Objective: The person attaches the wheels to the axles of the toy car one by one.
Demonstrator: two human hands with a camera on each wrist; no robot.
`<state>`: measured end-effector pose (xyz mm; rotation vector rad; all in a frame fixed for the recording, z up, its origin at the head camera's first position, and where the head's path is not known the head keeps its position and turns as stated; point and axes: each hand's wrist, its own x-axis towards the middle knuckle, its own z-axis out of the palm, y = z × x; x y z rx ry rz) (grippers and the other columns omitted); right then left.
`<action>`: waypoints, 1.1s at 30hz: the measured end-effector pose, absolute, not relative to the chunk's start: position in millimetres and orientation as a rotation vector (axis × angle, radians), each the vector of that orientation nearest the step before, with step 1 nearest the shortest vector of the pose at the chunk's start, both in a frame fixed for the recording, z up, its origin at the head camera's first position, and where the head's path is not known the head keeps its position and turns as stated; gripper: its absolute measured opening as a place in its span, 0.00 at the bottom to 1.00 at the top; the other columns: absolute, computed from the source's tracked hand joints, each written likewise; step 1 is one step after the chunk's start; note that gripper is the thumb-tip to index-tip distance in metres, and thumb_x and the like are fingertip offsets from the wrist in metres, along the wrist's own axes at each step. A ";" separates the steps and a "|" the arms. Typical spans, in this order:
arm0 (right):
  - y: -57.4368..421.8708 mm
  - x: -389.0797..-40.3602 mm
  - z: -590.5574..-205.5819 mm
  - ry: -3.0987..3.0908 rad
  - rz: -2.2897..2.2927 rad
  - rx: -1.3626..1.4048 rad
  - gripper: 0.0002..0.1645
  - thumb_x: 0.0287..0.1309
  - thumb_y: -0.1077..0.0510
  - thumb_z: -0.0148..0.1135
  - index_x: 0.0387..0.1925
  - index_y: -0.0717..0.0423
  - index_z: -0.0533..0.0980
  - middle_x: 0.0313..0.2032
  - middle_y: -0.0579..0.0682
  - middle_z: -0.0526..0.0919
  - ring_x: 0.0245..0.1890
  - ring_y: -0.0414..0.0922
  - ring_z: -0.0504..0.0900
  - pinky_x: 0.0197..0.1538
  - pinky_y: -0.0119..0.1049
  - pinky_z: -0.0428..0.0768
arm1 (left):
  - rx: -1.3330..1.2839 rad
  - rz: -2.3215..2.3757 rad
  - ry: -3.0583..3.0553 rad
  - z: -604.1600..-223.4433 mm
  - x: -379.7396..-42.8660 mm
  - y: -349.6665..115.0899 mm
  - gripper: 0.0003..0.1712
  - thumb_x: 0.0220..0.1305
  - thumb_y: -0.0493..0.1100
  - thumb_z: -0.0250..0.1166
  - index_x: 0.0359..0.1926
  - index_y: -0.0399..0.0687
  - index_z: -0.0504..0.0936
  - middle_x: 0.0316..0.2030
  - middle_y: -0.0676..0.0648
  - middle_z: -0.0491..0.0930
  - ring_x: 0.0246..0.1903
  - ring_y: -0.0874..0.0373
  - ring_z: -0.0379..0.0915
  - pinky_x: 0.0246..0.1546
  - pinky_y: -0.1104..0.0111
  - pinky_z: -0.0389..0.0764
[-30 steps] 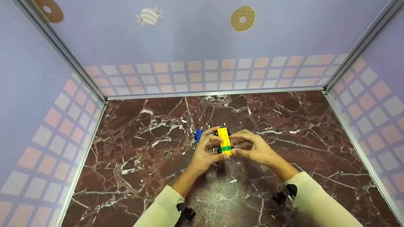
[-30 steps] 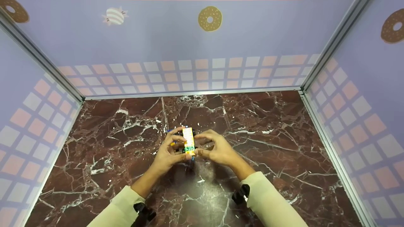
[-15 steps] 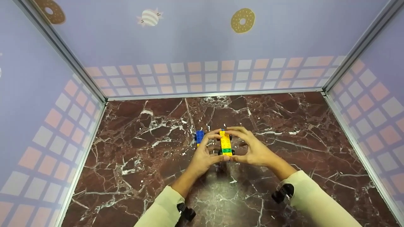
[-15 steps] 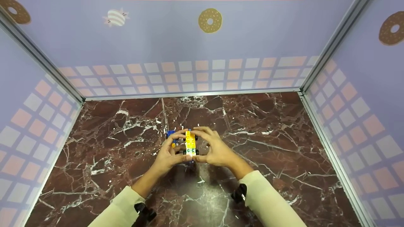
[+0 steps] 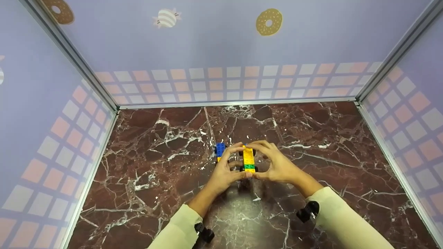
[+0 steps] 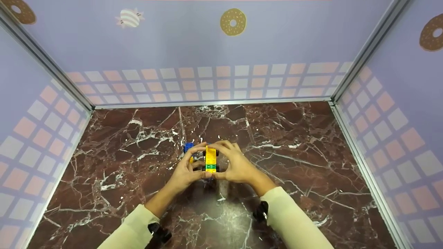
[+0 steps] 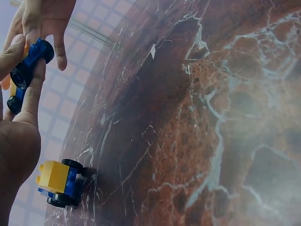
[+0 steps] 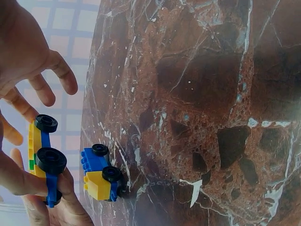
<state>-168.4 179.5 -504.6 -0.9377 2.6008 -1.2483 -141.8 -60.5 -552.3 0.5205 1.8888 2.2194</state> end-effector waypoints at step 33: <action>200.0 -187.1 -559.8 2.766 -1.033 -0.728 0.64 0.50 0.57 0.88 0.85 0.51 0.64 0.75 0.58 0.79 0.60 0.57 0.72 0.67 0.62 0.81 | 0.430 1.901 2.346 -539.4 -127.4 -50.7 0.24 0.77 0.38 0.68 0.71 0.49 0.79 0.69 0.36 0.81 0.62 0.38 0.86 0.56 0.65 0.93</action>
